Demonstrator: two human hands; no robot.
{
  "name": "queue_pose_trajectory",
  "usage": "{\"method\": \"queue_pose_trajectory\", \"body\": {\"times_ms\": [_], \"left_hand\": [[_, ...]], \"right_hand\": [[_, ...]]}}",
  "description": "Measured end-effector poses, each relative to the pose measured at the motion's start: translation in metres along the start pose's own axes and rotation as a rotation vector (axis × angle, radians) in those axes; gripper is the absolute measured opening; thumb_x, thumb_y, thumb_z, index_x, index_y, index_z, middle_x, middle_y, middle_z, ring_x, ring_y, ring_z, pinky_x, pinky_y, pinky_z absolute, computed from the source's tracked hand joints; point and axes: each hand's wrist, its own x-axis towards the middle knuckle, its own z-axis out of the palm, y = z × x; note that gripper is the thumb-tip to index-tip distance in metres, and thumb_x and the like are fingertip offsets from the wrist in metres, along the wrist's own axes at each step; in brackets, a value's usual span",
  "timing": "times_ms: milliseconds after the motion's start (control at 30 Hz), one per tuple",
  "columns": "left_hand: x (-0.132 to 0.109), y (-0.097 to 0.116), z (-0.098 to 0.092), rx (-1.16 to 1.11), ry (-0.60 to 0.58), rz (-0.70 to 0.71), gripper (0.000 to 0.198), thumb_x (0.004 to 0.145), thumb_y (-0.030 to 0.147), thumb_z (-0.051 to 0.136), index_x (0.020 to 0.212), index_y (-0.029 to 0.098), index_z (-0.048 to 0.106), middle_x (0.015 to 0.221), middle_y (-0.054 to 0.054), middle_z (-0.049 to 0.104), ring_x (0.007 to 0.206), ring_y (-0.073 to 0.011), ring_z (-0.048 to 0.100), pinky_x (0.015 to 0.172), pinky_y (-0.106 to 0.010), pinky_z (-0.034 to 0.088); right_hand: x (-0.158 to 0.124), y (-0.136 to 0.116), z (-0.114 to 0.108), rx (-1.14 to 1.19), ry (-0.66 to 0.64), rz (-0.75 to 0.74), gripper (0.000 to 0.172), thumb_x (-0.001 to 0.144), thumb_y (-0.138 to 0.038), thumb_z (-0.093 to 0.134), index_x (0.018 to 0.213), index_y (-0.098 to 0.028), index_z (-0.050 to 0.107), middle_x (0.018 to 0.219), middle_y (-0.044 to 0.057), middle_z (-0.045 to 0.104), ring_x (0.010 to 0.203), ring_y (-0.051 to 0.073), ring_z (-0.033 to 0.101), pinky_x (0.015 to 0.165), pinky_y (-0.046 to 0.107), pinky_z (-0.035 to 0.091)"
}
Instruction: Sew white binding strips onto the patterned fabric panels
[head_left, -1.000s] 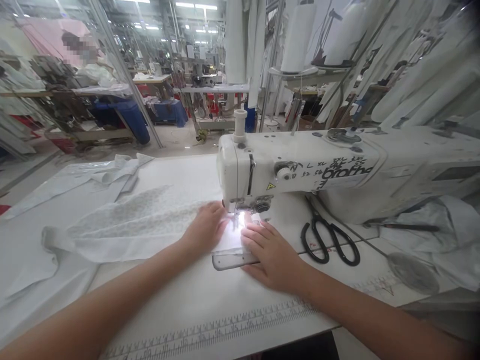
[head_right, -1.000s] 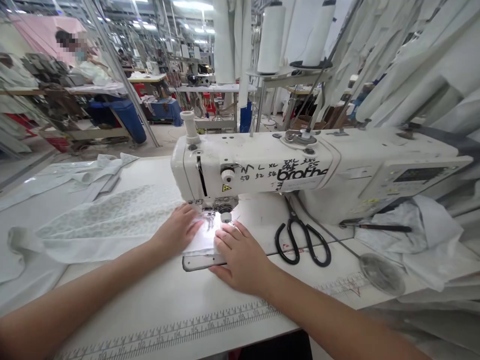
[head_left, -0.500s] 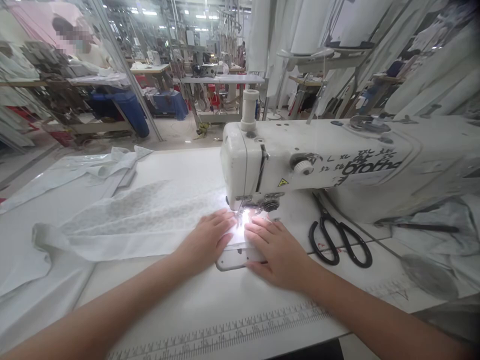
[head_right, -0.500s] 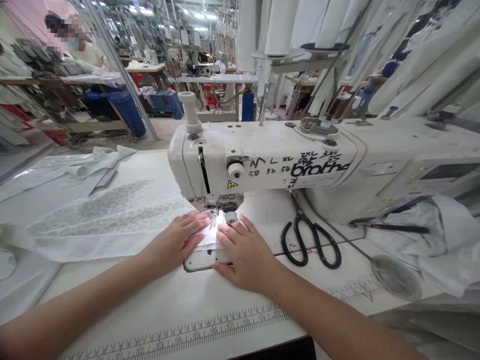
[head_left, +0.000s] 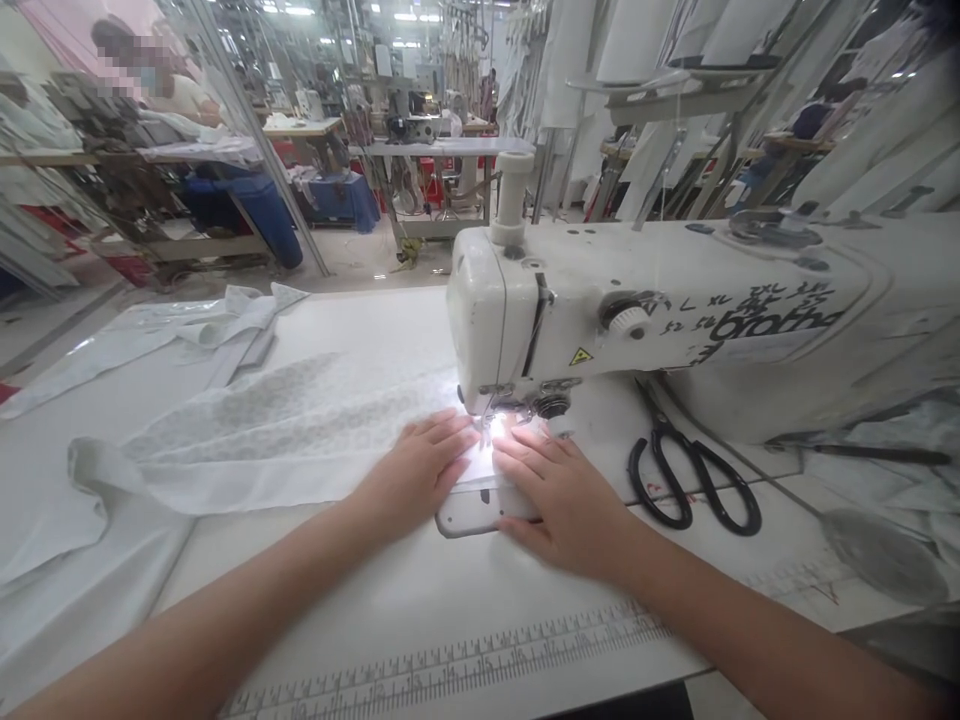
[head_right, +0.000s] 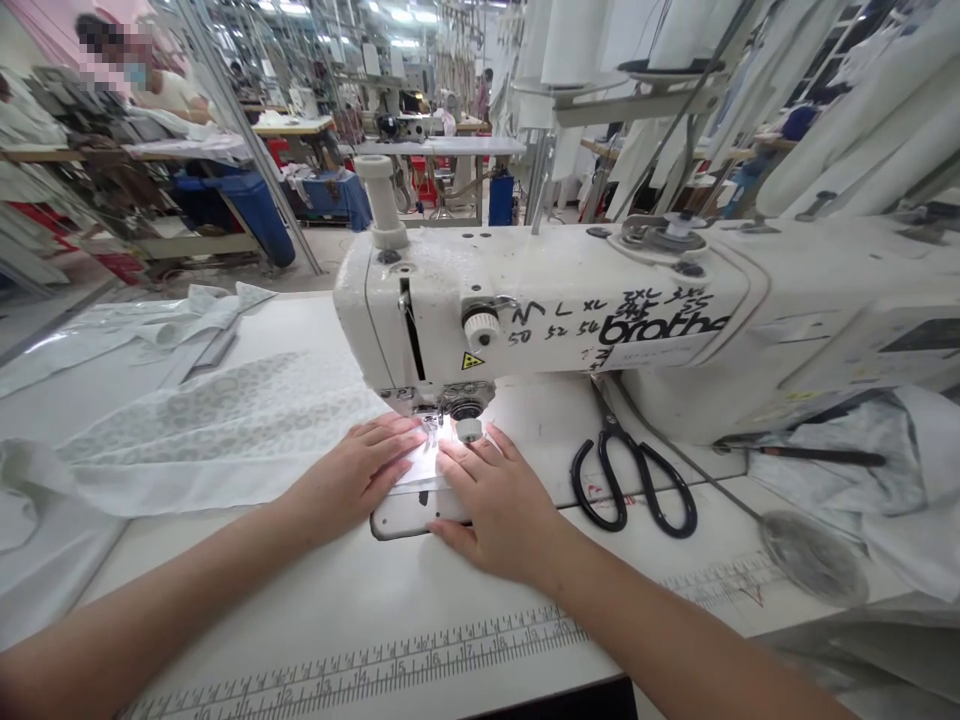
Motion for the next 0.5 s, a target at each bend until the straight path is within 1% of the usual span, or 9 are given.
{"method": "queue_pose_trajectory", "body": {"times_ms": [233,367,433,500], "left_hand": [[-0.0006,-0.0006,-0.0001,0.016,0.013,0.032,0.028,0.092,0.022,0.036,0.115,0.021,0.051,0.127,-0.006,0.052,0.123,-0.0227,0.039,0.099,-0.045,0.036],[-0.0014,0.0005,-0.0007,0.035,0.023,0.041,0.029,0.092,0.022,0.035,0.116,0.02,0.051,0.127,-0.007,0.05,0.121,-0.0235,0.039,0.099,-0.046,0.037],[-0.0025,0.0025,-0.002,0.029,0.026,0.08,0.028,0.092,0.022,0.035,0.113,0.019,0.054,0.124,-0.008,0.052,0.118,-0.0234,0.042,0.098,-0.045,0.038],[-0.0047,0.005,-0.0036,-0.013,0.009,0.15,0.027,0.092,0.021,0.036,0.111,0.018,0.055,0.118,-0.008,0.055,0.114,-0.0217,0.045,0.097,-0.042,0.04]], "right_hand": [[-0.001,0.0002,0.0,0.009,-0.002,0.014,0.056,0.085,-0.044,0.048,0.13,-0.011,0.044,0.134,0.009,0.047,0.12,0.03,0.04,0.105,0.05,0.028],[-0.0012,0.0011,-0.0001,0.018,-0.011,0.02,0.057,0.084,-0.044,0.048,0.131,-0.011,0.043,0.134,0.008,0.047,0.12,0.03,0.039,0.105,0.051,0.027],[-0.0015,0.0016,0.0001,0.02,-0.011,0.015,0.056,0.084,-0.044,0.048,0.13,-0.011,0.045,0.134,0.008,0.047,0.12,0.03,0.04,0.105,0.051,0.027],[-0.0019,0.0018,0.0004,0.02,-0.005,0.006,0.055,0.084,-0.043,0.048,0.129,-0.011,0.046,0.134,0.009,0.047,0.121,0.03,0.039,0.106,0.05,0.028]]}}
